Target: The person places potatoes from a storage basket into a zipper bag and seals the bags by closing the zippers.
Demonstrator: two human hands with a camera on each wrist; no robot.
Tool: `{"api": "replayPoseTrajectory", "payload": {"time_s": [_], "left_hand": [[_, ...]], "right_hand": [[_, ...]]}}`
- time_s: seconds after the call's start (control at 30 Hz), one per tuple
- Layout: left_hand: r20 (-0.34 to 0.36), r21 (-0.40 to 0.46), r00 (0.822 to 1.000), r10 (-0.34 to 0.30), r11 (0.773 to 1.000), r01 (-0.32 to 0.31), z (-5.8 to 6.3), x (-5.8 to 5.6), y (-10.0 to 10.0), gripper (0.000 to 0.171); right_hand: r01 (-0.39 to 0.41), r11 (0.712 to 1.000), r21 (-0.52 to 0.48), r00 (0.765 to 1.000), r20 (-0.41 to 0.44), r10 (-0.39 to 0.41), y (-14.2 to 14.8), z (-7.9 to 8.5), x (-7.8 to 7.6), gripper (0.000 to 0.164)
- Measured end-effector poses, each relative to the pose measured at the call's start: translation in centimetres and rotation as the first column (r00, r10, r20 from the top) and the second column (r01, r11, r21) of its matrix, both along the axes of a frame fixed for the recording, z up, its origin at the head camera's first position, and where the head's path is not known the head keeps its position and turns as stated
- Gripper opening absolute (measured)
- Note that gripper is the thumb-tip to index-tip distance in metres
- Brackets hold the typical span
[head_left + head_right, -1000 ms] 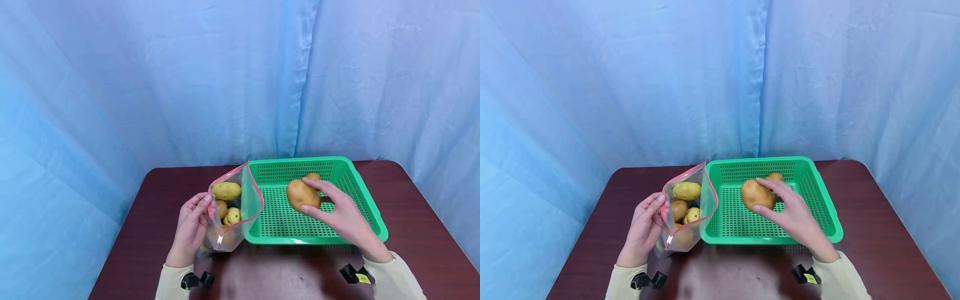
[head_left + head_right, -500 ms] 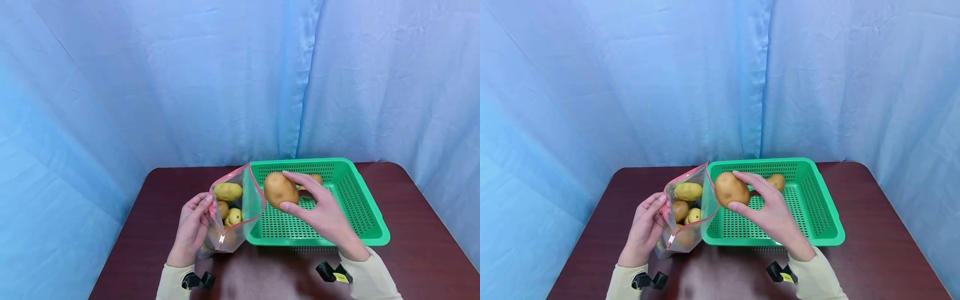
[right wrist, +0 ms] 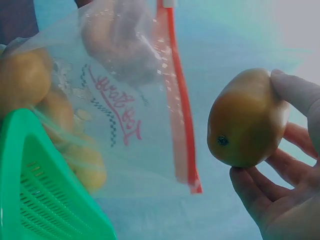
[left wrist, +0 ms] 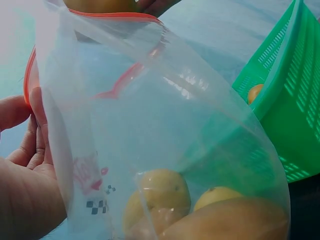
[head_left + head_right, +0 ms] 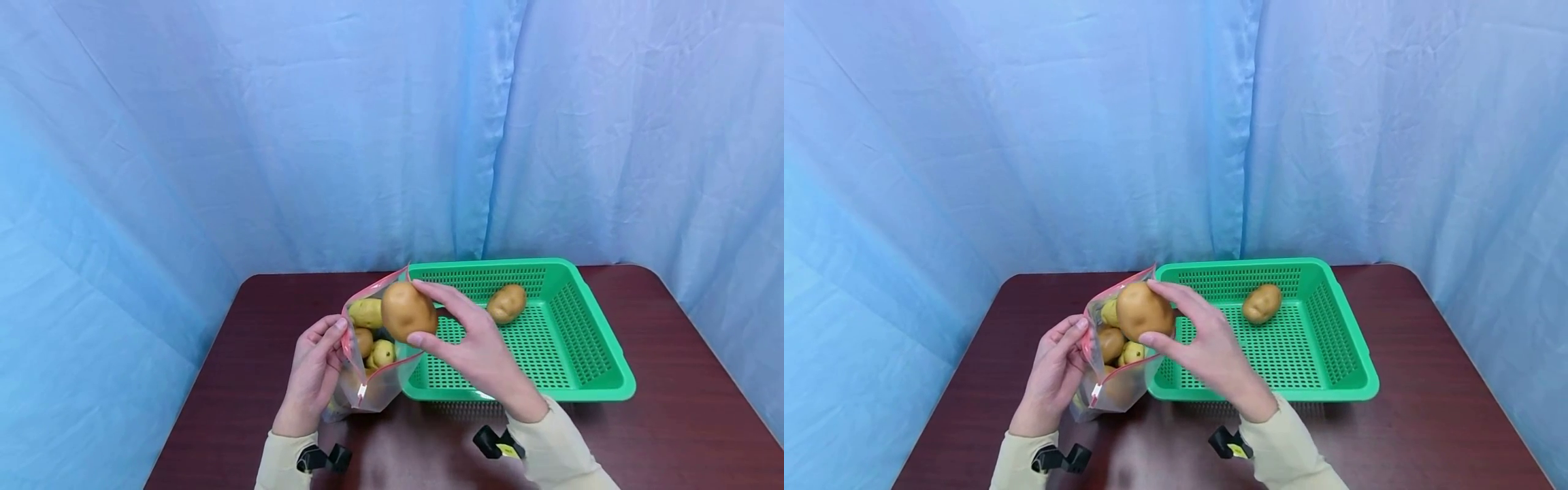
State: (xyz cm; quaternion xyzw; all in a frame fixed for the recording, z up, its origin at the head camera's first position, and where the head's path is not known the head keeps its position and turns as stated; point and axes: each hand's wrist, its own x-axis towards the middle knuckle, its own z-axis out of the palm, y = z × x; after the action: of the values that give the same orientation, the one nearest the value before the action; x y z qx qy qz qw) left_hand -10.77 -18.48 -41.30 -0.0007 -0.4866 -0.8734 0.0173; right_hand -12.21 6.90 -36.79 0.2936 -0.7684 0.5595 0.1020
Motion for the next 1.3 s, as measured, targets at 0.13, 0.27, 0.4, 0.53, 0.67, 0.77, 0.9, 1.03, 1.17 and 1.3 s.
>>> {"api": "replayPoseTrajectory", "payload": {"time_s": [0.13, 0.27, 0.4, 0.53, 0.67, 0.77, 0.9, 1.03, 1.17, 1.3], "left_hand": [[0.009, -0.001, 1.000, 0.008, 1.000, -0.008, 0.0, 0.0, 0.0, 0.019], [0.024, -0.004, 1.000, 0.019, 1.000, -0.019, 0.0, 0.0, 0.0, 0.022], [0.036, -0.009, 0.999, 0.026, 1.000, -0.026, 0.0, 0.0, 0.0, 0.023], [0.037, -0.010, 0.999, 0.026, 1.000, -0.026, 0.0, 0.0, 0.0, 0.023], [0.034, -0.008, 0.999, 0.028, 1.000, -0.028, 0.0, -0.1, 0.0, 0.024], [0.037, -0.007, 0.999, 0.028, 1.000, -0.028, 0.1, -0.1, 0.0, 0.023], [0.041, -0.010, 0.999, 0.024, 1.000, -0.024, 0.1, -0.1, 0.0, 0.021], [0.034, -0.014, 0.999, 0.021, 1.000, -0.021, 0.1, -0.1, 0.0, 0.020], [0.020, -0.013, 0.999, 0.026, 1.000, -0.026, 0.2, -0.1, 0.1, 0.021], [0.012, -0.004, 1.000, 0.026, 1.000, -0.026, 0.3, -0.1, 0.1, 0.022]], "right_hand": [[0.008, 0.999, 0.050, 0.999, -0.051, -0.005, -1.3, -0.3, -0.1, 0.068], [0.017, 0.995, 0.097, 0.995, -0.104, -0.007, -2.3, -0.8, -0.2, 0.068], [0.014, 0.992, 0.123, 0.989, -0.146, 0.004, -3.0, -1.5, -0.5, 0.067], [0.027, 0.984, 0.176, 0.981, -0.195, 0.008, -3.5, -2.1, -0.7, 0.066], [0.054, 0.971, 0.231, 0.968, -0.252, 0.006, -3.8, -2.6, -1.0, 0.066], [0.076, 0.963, 0.258, 0.962, -0.272, -0.003, -4.0, -2.8, -1.1, 0.065], [0.091, 0.955, 0.283, 0.967, -0.255, -0.016, -4.0, -2.7, -1.1, 0.065], [0.077, 0.945, 0.318, 0.979, -0.205, -0.011, -3.8, -2.6, -1.0, 0.063], [0.047, 0.950, 0.310, 0.986, -0.169, 0.007, -3.2, -2.7, -1.0, 0.059], [0.045, 0.970, 0.238, 0.977, -0.215, 0.007, -2.1, -2.9, -0.8, 0.050]]}}
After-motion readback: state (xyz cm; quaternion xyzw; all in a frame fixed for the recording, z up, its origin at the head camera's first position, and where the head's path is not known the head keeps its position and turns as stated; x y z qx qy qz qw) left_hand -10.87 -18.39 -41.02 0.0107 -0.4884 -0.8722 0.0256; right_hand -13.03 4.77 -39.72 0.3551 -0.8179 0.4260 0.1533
